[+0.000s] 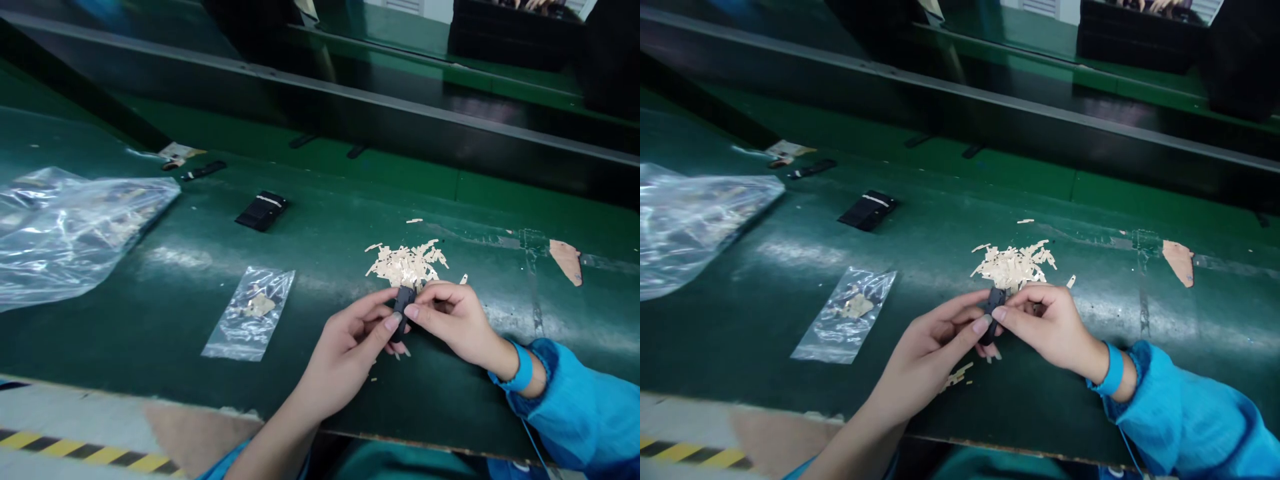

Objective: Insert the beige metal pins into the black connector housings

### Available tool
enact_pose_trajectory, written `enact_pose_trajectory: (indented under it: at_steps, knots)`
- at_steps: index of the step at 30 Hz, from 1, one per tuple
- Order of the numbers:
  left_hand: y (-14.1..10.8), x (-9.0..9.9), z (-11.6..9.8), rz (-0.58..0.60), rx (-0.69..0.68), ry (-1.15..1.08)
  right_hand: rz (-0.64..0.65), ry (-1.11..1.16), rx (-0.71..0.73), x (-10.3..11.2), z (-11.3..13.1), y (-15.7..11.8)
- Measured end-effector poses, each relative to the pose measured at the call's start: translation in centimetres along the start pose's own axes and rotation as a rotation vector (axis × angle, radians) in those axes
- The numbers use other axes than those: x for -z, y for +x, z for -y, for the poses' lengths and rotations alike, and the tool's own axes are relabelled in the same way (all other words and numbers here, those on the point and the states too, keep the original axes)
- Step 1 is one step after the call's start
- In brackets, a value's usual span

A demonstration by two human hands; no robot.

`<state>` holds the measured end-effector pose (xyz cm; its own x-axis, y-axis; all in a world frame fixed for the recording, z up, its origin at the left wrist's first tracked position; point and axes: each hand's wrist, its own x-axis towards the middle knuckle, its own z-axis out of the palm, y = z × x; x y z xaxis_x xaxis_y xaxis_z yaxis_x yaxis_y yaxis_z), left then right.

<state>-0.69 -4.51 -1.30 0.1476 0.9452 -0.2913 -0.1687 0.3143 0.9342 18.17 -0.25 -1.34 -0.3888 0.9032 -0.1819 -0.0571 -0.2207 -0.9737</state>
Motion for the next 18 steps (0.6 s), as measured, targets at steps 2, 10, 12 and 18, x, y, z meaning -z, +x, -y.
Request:
enact_pose_trajectory:
  at_steps: [2,10,12,18]
  knots:
    - [0.00,-0.03,0.01,-0.005,0.002,-0.007,0.008,-0.044,0.017,0.03,0.27,0.00]
    - [-0.05,0.69,-0.60,0.113,0.085,-0.159,0.022,-0.144,0.063,0.59,0.49,0.38]
    - [0.04,0.74,-0.50,0.142,0.124,-0.234,0.010,-0.212,0.076,0.63,0.31,0.39]
    - [0.33,0.43,-0.17,0.089,0.146,-0.309,-0.109,-0.476,0.318,0.42,0.42,0.05]
